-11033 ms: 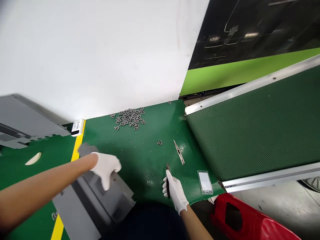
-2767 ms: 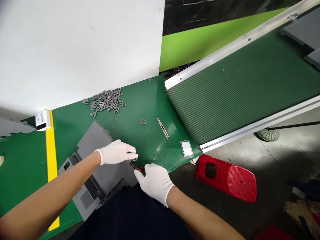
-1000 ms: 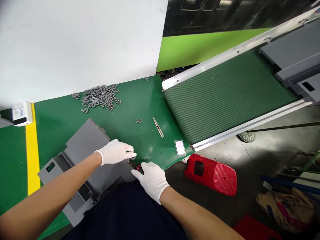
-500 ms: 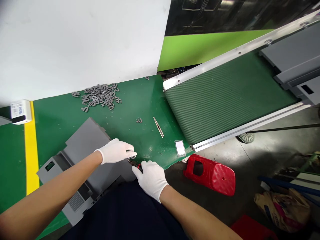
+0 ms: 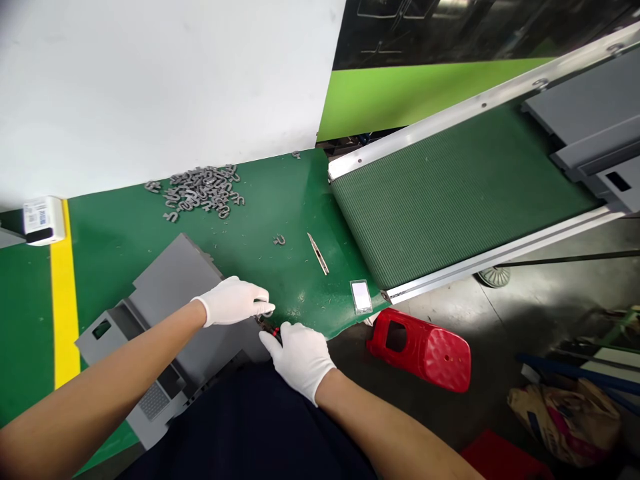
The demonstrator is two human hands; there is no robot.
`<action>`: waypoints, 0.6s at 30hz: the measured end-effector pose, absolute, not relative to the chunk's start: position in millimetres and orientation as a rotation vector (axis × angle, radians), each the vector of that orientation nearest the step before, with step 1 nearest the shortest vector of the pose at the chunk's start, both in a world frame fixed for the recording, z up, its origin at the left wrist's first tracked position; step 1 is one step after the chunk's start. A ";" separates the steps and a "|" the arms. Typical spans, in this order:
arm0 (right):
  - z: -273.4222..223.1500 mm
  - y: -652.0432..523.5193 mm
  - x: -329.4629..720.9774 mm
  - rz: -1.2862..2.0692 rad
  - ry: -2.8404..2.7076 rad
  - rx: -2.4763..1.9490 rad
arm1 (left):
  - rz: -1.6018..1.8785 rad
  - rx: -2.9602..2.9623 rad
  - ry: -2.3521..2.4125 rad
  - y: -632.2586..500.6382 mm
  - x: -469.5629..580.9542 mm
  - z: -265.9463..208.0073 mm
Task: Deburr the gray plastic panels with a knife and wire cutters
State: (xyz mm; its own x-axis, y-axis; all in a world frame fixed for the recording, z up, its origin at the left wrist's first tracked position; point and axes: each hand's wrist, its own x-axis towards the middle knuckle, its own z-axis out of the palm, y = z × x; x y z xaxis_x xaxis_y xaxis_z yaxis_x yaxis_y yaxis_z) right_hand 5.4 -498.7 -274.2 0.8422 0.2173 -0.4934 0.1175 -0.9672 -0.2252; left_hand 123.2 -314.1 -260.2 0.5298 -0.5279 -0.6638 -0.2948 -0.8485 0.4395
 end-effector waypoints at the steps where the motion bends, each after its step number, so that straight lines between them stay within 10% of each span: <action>1: -275.6 -499.2 5.9 0.800 -0.265 -2.829 | -1.216 2.500 -0.693 -314.1 123.1 -260.8; 18: -291.6 -512.2 8.7 0.756 -0.274 -2.750 | -1.178 2.478 -0.654 -314.5 130.5 -270.9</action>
State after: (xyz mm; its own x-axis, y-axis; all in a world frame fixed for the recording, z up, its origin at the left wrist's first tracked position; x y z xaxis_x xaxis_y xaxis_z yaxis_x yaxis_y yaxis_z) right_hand 8.7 -512.2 -291.6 0.8455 0.2521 -0.4707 0.1082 -0.9441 -0.3114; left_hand 130.5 -314.5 -270.9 0.5551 -0.5286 -0.6422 -0.2653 -0.8443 0.4656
